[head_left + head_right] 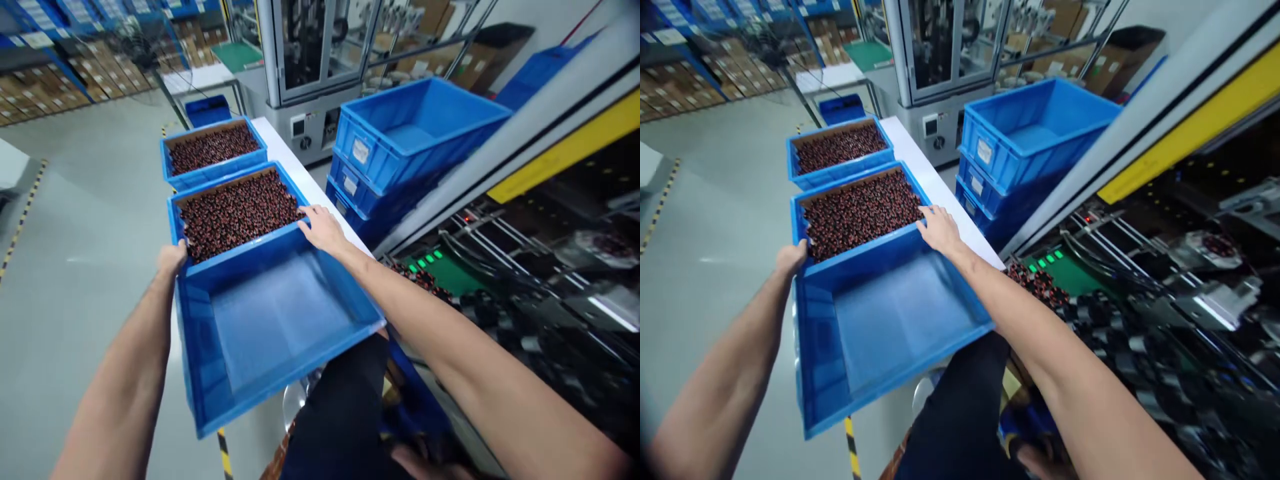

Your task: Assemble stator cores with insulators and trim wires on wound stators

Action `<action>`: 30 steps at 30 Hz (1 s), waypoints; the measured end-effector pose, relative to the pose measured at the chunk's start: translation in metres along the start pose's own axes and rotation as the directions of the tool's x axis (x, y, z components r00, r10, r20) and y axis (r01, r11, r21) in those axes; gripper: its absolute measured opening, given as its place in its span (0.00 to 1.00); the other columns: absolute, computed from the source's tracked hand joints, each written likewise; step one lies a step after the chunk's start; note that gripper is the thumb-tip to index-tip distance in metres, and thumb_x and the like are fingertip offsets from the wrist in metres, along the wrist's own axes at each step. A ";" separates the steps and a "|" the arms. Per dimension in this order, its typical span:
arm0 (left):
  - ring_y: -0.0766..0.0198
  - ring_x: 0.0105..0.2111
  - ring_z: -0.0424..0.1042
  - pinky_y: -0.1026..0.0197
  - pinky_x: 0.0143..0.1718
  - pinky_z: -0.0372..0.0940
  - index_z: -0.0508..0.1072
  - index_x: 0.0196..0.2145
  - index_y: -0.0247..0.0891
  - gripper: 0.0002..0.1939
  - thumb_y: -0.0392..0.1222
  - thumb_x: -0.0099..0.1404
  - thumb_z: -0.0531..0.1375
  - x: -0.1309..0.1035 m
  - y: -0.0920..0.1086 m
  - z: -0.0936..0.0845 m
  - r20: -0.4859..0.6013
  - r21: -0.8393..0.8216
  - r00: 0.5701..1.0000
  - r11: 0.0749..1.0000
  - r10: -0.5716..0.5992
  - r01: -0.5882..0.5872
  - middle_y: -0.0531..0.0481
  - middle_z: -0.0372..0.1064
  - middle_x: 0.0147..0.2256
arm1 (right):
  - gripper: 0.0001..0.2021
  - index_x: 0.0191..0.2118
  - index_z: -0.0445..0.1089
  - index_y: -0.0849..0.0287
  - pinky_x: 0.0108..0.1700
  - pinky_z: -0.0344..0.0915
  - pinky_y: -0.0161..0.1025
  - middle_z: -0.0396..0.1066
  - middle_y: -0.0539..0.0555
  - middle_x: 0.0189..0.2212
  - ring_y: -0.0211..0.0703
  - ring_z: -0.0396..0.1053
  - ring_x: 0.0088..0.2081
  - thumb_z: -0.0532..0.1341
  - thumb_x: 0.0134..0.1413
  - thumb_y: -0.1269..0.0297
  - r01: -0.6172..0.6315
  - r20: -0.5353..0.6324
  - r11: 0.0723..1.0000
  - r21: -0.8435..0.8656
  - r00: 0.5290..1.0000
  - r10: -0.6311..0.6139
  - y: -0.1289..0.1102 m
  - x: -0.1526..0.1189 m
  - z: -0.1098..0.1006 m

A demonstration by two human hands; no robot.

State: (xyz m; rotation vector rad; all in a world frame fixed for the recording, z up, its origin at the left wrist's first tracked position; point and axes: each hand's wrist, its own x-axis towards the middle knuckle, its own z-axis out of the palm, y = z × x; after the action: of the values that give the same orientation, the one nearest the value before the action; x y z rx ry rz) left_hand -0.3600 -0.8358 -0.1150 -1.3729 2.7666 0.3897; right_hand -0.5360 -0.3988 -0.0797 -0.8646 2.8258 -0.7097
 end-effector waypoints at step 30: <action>0.48 0.59 0.85 0.39 0.65 0.81 0.84 0.59 0.34 0.24 0.60 0.87 0.68 0.094 -0.026 0.027 0.030 -0.081 0.962 0.959 -0.271 0.272 0.38 0.84 0.58 | 0.24 0.70 0.79 0.58 0.69 0.83 0.62 0.80 0.63 0.69 0.58 0.82 0.66 0.73 0.82 0.49 -0.302 0.192 0.944 -0.134 0.927 0.324 0.034 0.204 0.061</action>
State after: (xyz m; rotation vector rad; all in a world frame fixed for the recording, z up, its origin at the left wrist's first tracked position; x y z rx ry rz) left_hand -0.3988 -0.9178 -0.1599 -1.7288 2.5218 0.5072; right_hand -0.7093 -0.5116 -0.1418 -0.4477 2.7309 -0.4060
